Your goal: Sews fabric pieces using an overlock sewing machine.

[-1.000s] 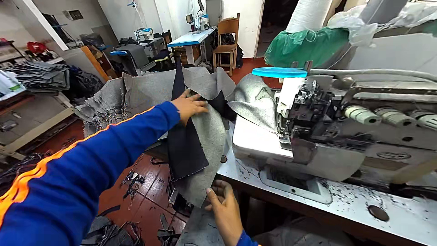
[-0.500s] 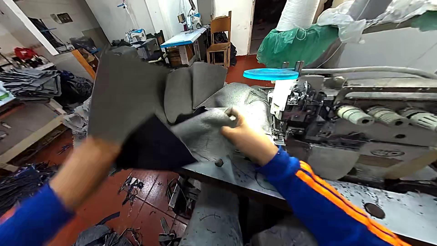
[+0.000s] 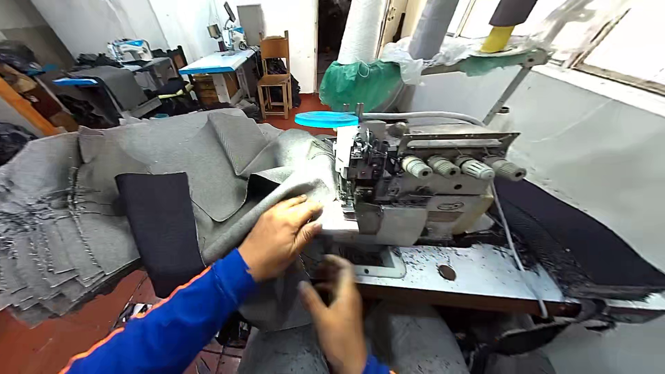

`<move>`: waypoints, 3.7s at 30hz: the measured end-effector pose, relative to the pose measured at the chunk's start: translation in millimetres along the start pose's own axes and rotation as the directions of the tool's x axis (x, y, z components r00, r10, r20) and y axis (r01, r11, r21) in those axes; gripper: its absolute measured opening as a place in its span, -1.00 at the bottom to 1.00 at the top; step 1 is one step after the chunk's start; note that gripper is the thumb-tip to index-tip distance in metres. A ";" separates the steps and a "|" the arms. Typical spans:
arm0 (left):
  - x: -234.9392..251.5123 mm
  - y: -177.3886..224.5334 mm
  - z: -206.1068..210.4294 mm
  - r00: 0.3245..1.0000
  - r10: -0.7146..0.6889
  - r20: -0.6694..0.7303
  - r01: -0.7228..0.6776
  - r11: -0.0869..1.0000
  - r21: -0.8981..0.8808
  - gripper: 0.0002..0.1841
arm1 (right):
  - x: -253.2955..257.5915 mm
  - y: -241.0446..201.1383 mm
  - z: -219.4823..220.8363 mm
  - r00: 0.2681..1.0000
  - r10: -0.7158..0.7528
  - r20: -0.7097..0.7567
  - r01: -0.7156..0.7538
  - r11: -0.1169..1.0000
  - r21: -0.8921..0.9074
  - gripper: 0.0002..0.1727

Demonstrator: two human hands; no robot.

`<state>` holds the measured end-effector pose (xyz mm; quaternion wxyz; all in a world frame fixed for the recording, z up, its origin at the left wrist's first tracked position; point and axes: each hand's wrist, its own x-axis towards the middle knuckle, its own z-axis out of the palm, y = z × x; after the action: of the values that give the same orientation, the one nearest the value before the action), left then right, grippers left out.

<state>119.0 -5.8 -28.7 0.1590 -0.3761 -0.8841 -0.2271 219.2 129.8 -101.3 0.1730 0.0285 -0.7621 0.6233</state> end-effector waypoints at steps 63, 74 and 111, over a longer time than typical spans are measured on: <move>24.4 15.8 38.4 0.899 0.058 -0.434 0.027 0.982 0.188 -0.86 | 2.2 26.2 -5.9 0.965 -0.098 0.244 0.083 0.994 0.074 -0.63; 20.2 56.4 36.4 0.967 -0.064 -0.246 0.115 0.973 0.201 -0.74 | 27.1 8.8 -54.7 0.940 -0.043 0.338 -0.114 0.895 0.431 -0.65; -54.0 2.6 39.7 0.967 -0.116 -0.226 0.208 0.874 0.439 -0.29 | 40.4 73.1 -58.7 0.858 -0.513 0.032 0.404 0.633 -0.661 -0.46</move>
<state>152.5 -15.6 -85.9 0.3086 -0.2281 -0.9215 -0.0593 175.7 209.3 -148.3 0.3848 0.1106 -0.8796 0.2568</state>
